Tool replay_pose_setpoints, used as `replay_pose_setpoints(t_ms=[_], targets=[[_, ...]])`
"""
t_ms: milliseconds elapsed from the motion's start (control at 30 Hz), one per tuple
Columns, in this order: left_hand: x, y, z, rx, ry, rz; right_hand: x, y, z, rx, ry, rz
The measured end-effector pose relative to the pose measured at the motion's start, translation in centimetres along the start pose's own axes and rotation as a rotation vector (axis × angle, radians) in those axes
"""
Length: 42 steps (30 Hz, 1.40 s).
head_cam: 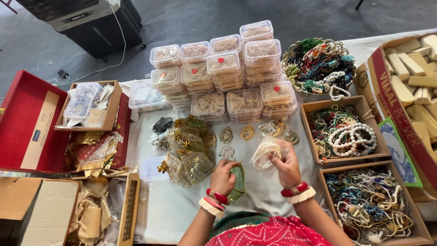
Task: The person organizes jewelry on a table by picking up various items, including necklaces and bracelets, and placing them into small, colorful drawstring bags. They then place the filled bags into a red box. The table is covered with numerous plastic containers and boxes filled with assorted jewelry.
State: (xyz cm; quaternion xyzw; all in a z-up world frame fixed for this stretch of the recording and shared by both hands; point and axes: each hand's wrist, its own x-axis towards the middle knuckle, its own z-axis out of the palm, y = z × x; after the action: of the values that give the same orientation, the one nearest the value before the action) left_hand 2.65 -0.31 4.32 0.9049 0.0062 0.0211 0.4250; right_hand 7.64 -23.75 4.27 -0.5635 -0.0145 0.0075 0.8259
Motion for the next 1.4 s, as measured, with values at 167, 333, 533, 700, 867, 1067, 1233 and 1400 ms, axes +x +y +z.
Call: replay_pose_setpoints(t_ms=[167, 333, 533, 700, 867, 1067, 1233, 1400], targets=[[0.0, 0.8, 0.4, -0.011, -0.023, 0.039, -2.6, 4.0, 2.0, 0.477, -0.024, 0.033], [-0.4, 0.7, -0.1, -0.07, -0.025, 0.041, -4.9, 5.4, 4.5, 0.616, 0.065, 0.119], [-0.4, -1.2, 0.2, -0.306, -0.064, -0.026, -5.8, 6.5, 3.4, 0.168, 0.068, -0.031], [-0.3, -3.2, 2.4, -0.292, -0.073, 0.082, -7.0, 3.0, 5.8, -0.675, -0.01, -0.001], [-0.4, -4.9, 4.4, -0.462, -0.166, -0.009, -6.8, 1.7, 6.1, -0.961, -0.173, -0.108], [-1.7, -4.7, 5.6, -0.366, -0.272, 0.031, -5.3, 13.3, 2.1, -1.503, -0.543, 0.018], [-2.4, 0.5, 4.9, -0.169, -0.327, 0.221, -5.5, 17.2, -0.4, -1.403, -0.563, 0.057], [-2.4, 3.0, 3.9, -0.056, -0.257, 0.32, -6.4, 20.6, -2.0, 0.196, -0.238, 0.52]])
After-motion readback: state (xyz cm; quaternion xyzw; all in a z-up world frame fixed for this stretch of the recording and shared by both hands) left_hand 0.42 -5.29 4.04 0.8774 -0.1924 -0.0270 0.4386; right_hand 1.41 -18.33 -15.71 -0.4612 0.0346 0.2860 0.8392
